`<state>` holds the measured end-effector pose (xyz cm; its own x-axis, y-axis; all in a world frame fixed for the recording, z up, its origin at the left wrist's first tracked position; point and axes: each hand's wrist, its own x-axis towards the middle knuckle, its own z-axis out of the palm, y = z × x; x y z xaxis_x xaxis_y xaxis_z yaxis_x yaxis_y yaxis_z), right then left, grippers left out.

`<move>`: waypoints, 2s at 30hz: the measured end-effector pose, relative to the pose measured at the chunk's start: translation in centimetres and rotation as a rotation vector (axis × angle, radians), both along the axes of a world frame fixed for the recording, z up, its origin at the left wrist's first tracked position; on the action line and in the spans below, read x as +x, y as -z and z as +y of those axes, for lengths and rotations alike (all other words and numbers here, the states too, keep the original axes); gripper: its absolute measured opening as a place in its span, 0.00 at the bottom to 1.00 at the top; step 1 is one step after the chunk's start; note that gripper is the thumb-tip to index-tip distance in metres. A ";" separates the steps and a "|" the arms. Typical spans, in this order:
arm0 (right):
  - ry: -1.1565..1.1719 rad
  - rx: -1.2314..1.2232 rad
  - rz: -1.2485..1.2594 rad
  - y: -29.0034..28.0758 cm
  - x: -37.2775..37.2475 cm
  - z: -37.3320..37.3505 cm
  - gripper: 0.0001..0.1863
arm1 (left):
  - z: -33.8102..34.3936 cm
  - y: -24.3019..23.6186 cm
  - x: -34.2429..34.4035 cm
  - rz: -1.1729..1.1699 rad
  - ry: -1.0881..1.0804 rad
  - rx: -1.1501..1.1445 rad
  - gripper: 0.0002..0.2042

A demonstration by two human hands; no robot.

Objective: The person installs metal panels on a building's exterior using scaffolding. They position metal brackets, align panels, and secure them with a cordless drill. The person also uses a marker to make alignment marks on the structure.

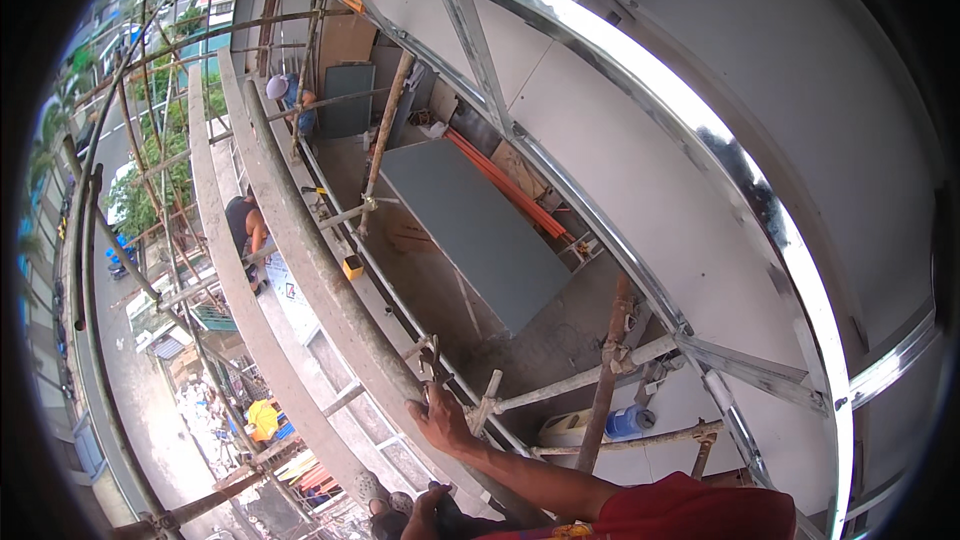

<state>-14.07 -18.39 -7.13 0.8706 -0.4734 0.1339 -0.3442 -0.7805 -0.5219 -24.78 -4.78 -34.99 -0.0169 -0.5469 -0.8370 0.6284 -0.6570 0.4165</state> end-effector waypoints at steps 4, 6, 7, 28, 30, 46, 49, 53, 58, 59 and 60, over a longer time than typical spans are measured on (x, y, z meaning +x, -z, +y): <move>0.025 -0.075 -0.048 1.0 0.2 -0.1 0.21 | 1.1 -0.2 -1.4 -0.008 -0.055 0.007 0.16; 0.064 0.002 -0.003 1.2 0.2 -0.2 0.19 | 0.8 -0.4 -1.6 -0.018 -0.066 -0.003 0.16; 0.061 -0.011 -0.010 1.0 0.3 -0.1 0.19 | 0.7 -0.6 -1.6 -0.022 -0.078 -0.005 0.16; 0.147 0.145 -0.233 0.4 -0.3 -0.3 0.16 | 4.3 -7.8 8.3 -0.992 -0.720 -0.195 0.15; 0.187 0.239 -0.433 -0.2 -0.5 -0.6 0.15 | 3.6 -15.0 11.3 -1.015 -0.925 -0.310 0.14; -0.557 0.886 -0.782 -28.6 -4.8 -2.9 0.18 | -4.0 -63.4 15.8 -1.982 -0.267 -0.887 0.27; -0.555 0.984 -0.899 -35.8 -6.1 -2.1 0.17 | -4.0 -69.1 13.8 -1.935 -0.494 -1.018 0.27; -0.777 0.823 -1.077 -37.9 -5.4 -1.1 0.20 | -3.7 -72.3 11.4 -1.562 -0.787 -1.082 0.25; -0.642 1.033 -0.937 -30.9 -7.6 -1.4 0.23 | -1.7 -65.1 13.3 -2.134 -0.823 -0.822 0.27; -0.500 0.998 -0.934 -27.5 -8.0 -2.0 0.22 | 2.0 -60.9 14.9 -1.874 -0.942 -0.603 0.26; -0.368 0.936 -0.926 -23.7 -8.3 -2.8 0.22 | 5.2 -55.6 16.3 -1.608 -1.049 -0.403 0.25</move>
<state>-22.38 -21.18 16.61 0.7323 -0.4707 0.4922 0.5661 0.0189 -0.8241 -8.44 0.44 20.62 0.9099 0.0359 0.4133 -0.4099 -0.0754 0.9090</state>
